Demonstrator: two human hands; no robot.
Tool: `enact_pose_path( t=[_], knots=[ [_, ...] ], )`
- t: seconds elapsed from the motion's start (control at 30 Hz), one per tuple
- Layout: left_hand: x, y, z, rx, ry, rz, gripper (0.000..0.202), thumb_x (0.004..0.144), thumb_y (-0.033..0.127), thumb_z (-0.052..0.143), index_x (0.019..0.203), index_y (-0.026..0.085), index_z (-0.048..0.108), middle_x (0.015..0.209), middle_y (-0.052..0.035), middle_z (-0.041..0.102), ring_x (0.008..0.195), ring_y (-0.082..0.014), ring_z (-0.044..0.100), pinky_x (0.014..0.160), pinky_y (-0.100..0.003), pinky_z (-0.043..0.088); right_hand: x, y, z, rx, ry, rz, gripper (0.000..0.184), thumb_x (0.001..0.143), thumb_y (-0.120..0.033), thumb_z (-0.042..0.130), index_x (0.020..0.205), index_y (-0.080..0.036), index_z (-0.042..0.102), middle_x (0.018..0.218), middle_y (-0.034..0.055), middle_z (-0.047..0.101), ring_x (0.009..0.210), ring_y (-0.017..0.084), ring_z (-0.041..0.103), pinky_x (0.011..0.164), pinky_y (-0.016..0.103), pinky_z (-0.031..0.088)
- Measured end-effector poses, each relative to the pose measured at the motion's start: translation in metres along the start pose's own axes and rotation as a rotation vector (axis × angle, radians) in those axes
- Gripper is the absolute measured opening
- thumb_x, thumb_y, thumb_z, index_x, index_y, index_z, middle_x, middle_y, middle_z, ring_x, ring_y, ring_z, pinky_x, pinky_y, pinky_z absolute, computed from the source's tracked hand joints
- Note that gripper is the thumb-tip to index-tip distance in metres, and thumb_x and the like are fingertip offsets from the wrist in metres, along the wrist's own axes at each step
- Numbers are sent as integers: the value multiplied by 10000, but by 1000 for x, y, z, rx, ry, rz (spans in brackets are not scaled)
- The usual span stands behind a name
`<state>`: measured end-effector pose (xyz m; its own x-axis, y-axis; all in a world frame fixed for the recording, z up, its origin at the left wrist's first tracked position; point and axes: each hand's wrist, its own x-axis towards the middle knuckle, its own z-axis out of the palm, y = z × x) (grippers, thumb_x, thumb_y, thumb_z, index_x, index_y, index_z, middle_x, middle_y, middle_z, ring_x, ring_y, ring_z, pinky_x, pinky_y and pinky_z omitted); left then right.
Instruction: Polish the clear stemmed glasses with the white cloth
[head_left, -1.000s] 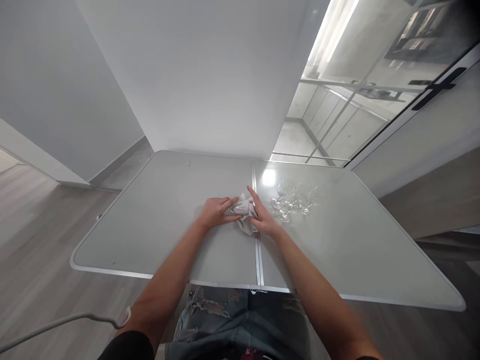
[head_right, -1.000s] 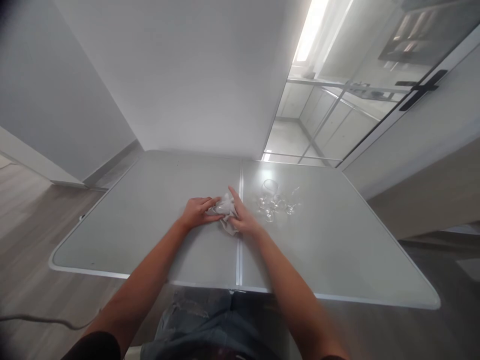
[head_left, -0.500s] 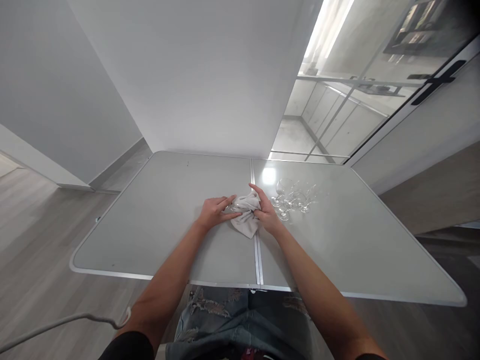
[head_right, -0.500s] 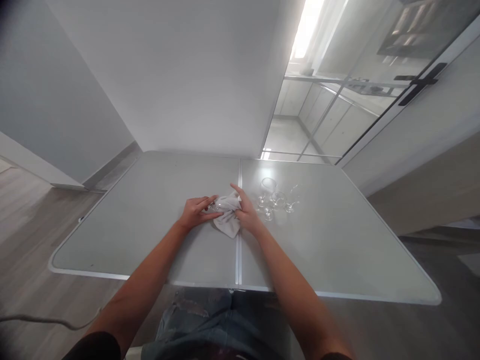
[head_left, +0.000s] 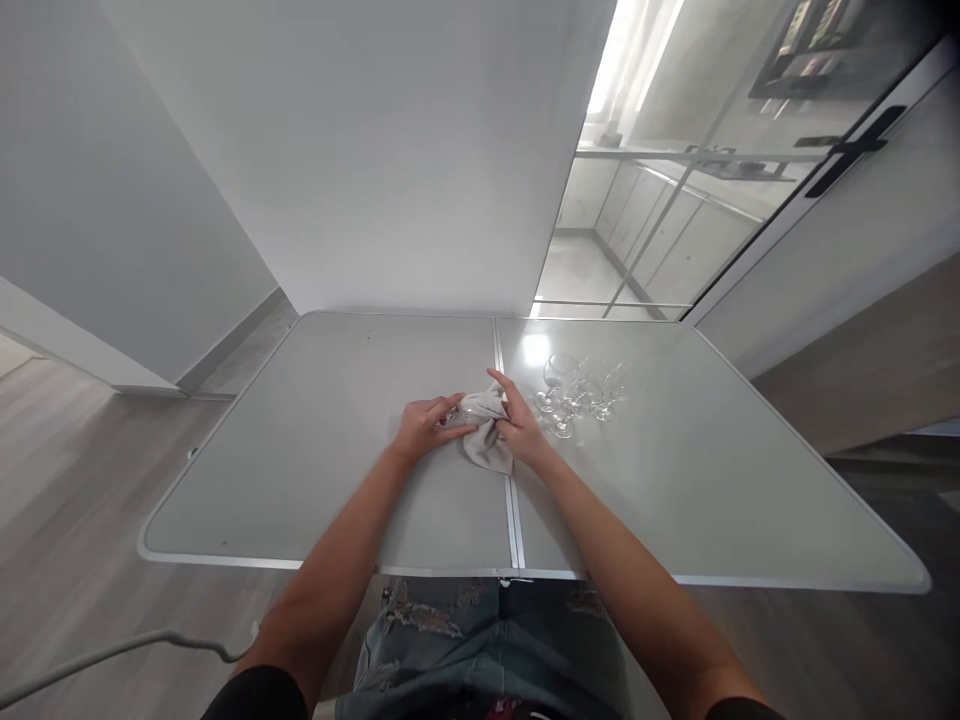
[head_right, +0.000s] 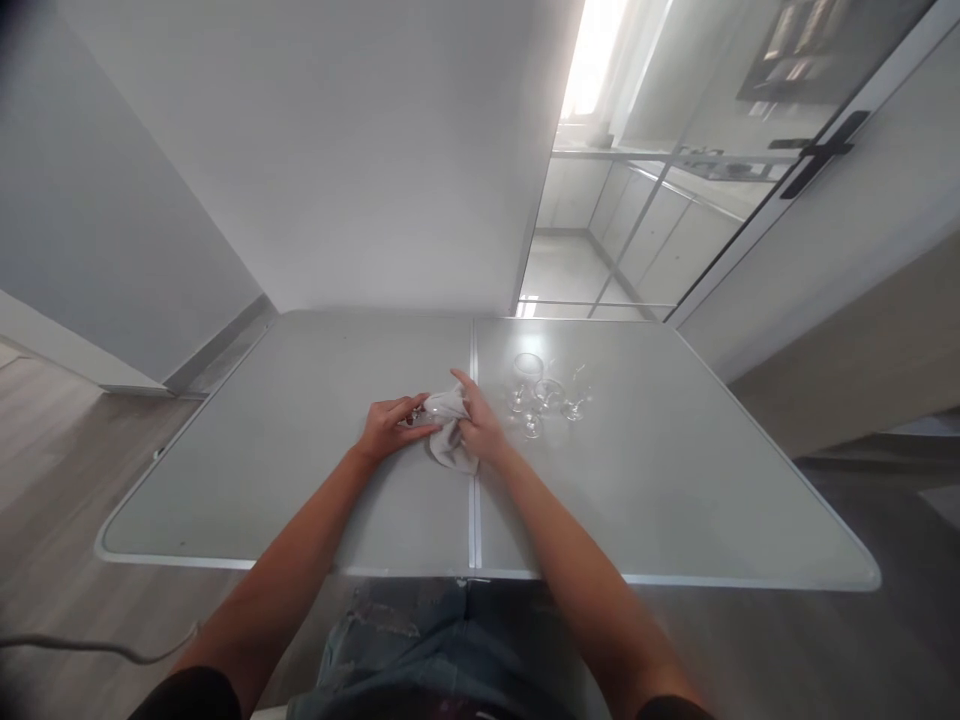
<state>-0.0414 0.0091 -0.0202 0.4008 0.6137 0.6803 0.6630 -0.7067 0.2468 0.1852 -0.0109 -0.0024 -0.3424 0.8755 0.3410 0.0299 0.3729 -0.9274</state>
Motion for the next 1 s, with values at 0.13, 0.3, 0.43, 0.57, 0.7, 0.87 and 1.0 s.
enact_pose_path(
  t=[0.13,0.3,0.43,0.57,0.7,0.87,1.0],
  knots=[
    [-2,0,2,23,23,-1,524,847,603,695,1181,200,709,682,-14,718,542,-95,610,574,-207,460,2,2,0,-283,-4,-111,852,722,-46,450,1547,-243,371,1249,86,641,1176,246,575,1133,510,385],
    [-4,-3,3,-20,32,-27,515,815,613,723,1134,209,729,706,-12,727,525,-86,599,566,-204,470,3,3,2,-132,-68,-14,881,688,-54,410,1544,-259,368,1008,25,675,900,180,636,923,379,527],
    [-1,-1,4,-63,31,-25,526,834,591,715,1179,193,711,742,-21,737,522,-83,596,580,-204,491,2,2,-2,49,7,9,895,676,-74,401,1553,-236,324,914,4,660,792,157,630,798,315,550],
    [-1,1,4,-45,49,-15,493,848,555,718,1189,199,707,761,-26,747,531,-86,605,584,-205,500,3,4,-3,-208,-11,-116,860,715,-50,418,1551,-239,350,1194,72,682,1056,217,635,1016,440,491],
    [-3,1,2,-40,71,-41,497,816,575,741,1139,197,730,724,-22,738,515,-84,586,574,-206,497,6,6,0,-363,-72,-162,881,705,-34,436,1557,-240,357,1347,100,632,1170,245,596,1081,479,436],
    [-3,-1,3,-71,0,-66,531,820,623,710,1147,205,731,762,-28,747,528,-83,595,579,-209,501,2,5,3,-83,-33,4,853,706,-63,393,1537,-257,371,891,-4,671,785,159,617,827,330,541],
    [-2,0,3,-55,-27,-62,540,839,625,686,1176,205,724,765,-36,748,540,-93,611,585,-212,503,-1,3,3,-39,27,-4,882,743,-67,414,1589,-264,258,873,-4,655,784,165,616,825,340,549]
  ],
)
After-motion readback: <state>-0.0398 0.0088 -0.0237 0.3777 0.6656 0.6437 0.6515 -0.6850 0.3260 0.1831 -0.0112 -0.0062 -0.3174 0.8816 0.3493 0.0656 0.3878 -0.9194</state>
